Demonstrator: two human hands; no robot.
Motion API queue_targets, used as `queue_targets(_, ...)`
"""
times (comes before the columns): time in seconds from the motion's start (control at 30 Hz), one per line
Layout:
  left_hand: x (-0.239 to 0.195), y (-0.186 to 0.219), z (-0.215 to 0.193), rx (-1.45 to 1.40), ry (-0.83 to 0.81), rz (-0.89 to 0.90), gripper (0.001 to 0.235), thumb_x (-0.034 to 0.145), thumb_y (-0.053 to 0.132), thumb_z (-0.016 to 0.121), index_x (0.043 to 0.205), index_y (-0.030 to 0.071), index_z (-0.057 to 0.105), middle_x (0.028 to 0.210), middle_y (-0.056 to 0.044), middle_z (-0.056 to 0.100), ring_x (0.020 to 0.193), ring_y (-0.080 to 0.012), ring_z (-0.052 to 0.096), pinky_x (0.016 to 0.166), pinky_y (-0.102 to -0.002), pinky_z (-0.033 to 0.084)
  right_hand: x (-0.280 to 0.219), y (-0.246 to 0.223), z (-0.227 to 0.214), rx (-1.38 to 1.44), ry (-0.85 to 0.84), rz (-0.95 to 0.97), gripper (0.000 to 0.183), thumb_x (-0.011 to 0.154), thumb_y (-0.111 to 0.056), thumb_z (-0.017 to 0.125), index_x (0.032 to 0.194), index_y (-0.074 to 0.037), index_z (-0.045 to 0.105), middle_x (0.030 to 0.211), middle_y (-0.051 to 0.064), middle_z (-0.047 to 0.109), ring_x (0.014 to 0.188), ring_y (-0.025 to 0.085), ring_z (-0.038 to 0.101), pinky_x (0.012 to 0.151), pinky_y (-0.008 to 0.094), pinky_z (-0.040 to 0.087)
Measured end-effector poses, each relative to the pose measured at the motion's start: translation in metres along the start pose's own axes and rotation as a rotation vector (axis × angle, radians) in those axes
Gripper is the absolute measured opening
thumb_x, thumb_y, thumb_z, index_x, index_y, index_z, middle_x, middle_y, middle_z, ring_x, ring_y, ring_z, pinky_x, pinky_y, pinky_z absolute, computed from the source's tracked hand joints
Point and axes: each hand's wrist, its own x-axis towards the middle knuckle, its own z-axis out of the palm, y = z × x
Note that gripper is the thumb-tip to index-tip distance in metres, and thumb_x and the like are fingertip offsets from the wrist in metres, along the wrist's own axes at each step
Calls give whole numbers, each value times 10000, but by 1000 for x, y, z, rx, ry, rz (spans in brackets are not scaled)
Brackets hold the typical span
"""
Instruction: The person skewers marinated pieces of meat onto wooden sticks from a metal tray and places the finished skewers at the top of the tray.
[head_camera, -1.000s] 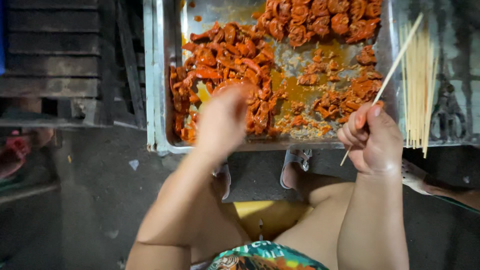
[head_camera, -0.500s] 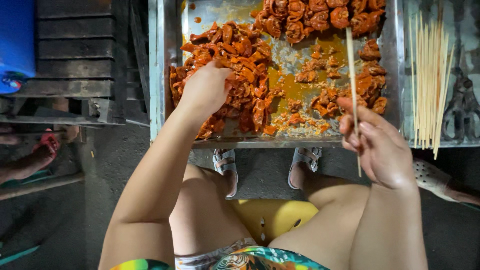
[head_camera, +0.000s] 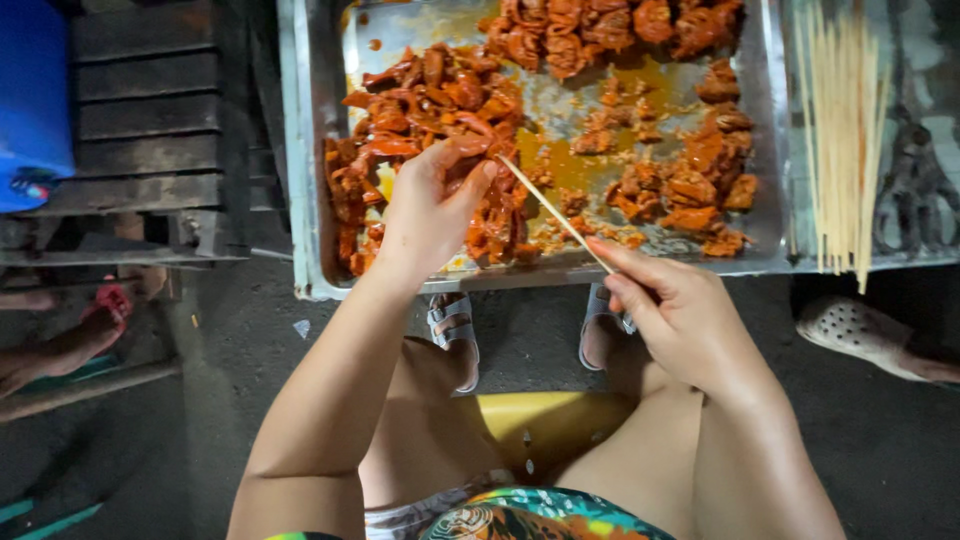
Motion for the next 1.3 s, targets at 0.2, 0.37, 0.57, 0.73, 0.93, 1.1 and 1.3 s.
queue_targets(0.2, -1, 1, 20, -209, 13, -85, 253, 988, 59, 660, 1218, -41, 627, 1036, -75, 723, 913, -100, 702, 791, -253, 611, -2, -6, -7, -35, -33, 13, 457, 937, -138, 631, 1387, -218, 651, 813, 75, 739, 672, 143, 659, 671, 285, 541)
queue_targets(0.37, -9, 14, 21, 417, 72, 297, 214, 1006, 69, 702, 1215, 23, 690, 1088, -130, 772, 986, -245, 742, 859, -333, 585, -6, -10, -11, 1, -15, 15, 441, 945, -142, 621, 1380, -208, 647, 831, 58, 738, 675, 135, 653, 674, 286, 543)
queue_targets(0.57, -13, 17, 26, 430, -35, 350, 243, 1008, 99, 698, 1250, 82, 688, 1178, -149, 754, 1055, -298, 762, 893, -352, 599, -1, -6, -4, -79, 24, -13, 415, 963, -160, 630, 1374, -206, 664, 866, 91, 741, 725, 141, 687, 700, 302, 546)
queue_targets(0.73, -6, 8, 17, 304, -35, 241, 469, 986, 92, 640, 1439, 69, 522, 1243, -141, 717, 1088, -272, 759, 983, -356, 580, -1, 0, -9, -19, 109, -61, 396, 976, -164, 627, 1371, -183, 655, 1050, 66, 761, 834, 102, 729, 730, 277, 554)
queue_targets(0.93, 23, -13, -8, 800, -130, 315, 465, 923, 173, 784, 1362, 122, 641, 1396, -253, 625, 1252, -416, 625, 1045, -458, 529, -1, 9, -22, 37, 173, -20, 407, 1002, -151, 628, 1409, -144, 643, 837, 57, 711, 740, 94, 640, 695, 260, 523)
queue_targets(1.1, 12, -25, 18, 1015, -336, 175, 576, 677, 91, 781, 1243, 44, 683, 1246, -330, 577, 1100, -589, 582, 890, -555, 519, 0, 10, -21, 24, 186, 8, 406, 1000, -145, 639, 1407, -142, 652, 810, 57, 700, 723, 99, 613, 671, 262, 505)
queue_targets(1.3, 28, -21, -9, 886, -311, -133, 194, 798, 21, 675, 989, 34, 708, 974, -207, 721, 898, -351, 721, 827, -452, 575, 3, 8, -21, 18, 173, 19, 411, 995, -135, 636, 1405, -152, 645, 843, 49, 713, 731, 91, 637, 685, 258, 515)
